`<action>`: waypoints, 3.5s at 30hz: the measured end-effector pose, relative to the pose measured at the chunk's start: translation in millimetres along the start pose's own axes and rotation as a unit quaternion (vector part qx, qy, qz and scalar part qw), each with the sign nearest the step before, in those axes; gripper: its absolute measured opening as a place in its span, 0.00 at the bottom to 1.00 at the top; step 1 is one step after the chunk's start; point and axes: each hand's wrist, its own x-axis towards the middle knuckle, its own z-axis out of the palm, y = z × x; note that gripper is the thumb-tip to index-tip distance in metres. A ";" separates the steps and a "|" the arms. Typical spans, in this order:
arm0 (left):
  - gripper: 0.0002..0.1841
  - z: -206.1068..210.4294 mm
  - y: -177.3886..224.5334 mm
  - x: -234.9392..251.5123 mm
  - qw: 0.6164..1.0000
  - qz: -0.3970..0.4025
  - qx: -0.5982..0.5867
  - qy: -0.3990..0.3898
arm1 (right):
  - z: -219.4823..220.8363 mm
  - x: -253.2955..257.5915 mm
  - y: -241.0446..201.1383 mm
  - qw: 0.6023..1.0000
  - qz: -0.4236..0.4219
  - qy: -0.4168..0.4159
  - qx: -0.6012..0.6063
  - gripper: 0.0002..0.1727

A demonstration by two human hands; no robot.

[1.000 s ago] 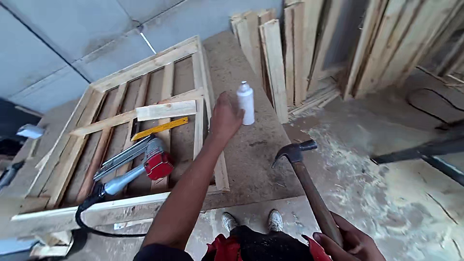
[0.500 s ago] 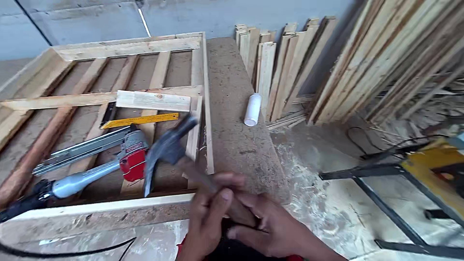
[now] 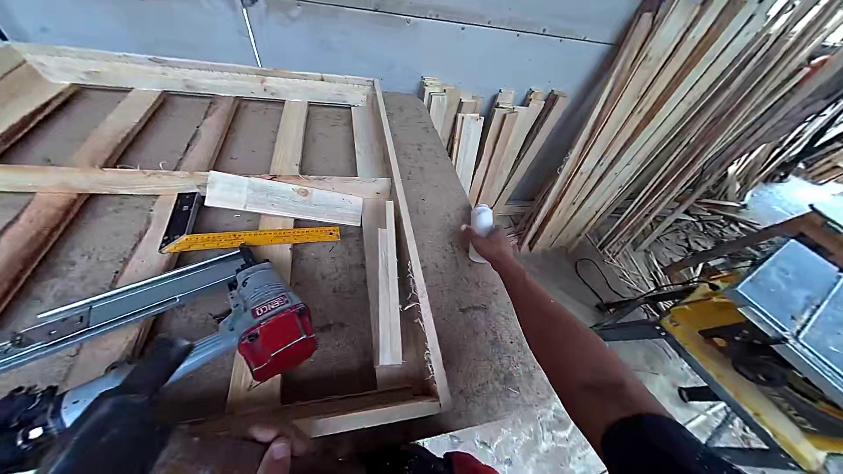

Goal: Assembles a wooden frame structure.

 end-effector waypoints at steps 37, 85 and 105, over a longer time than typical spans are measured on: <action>0.14 12.2 2.2 16.0 0.998 -0.025 -0.009 -0.053 | 26.4 -253.3 -149.8 0.870 -0.278 -0.125 -0.388 0.61; 0.39 287.0 95.4 -82.4 0.773 -0.117 0.542 -0.309 | -35.9 -226.9 251.3 0.922 -0.250 -0.156 0.250 0.50; 0.34 266.9 200.8 -81.1 0.899 0.047 0.376 -0.218 | -66.2 -218.3 279.8 0.854 -0.368 -0.220 0.295 0.79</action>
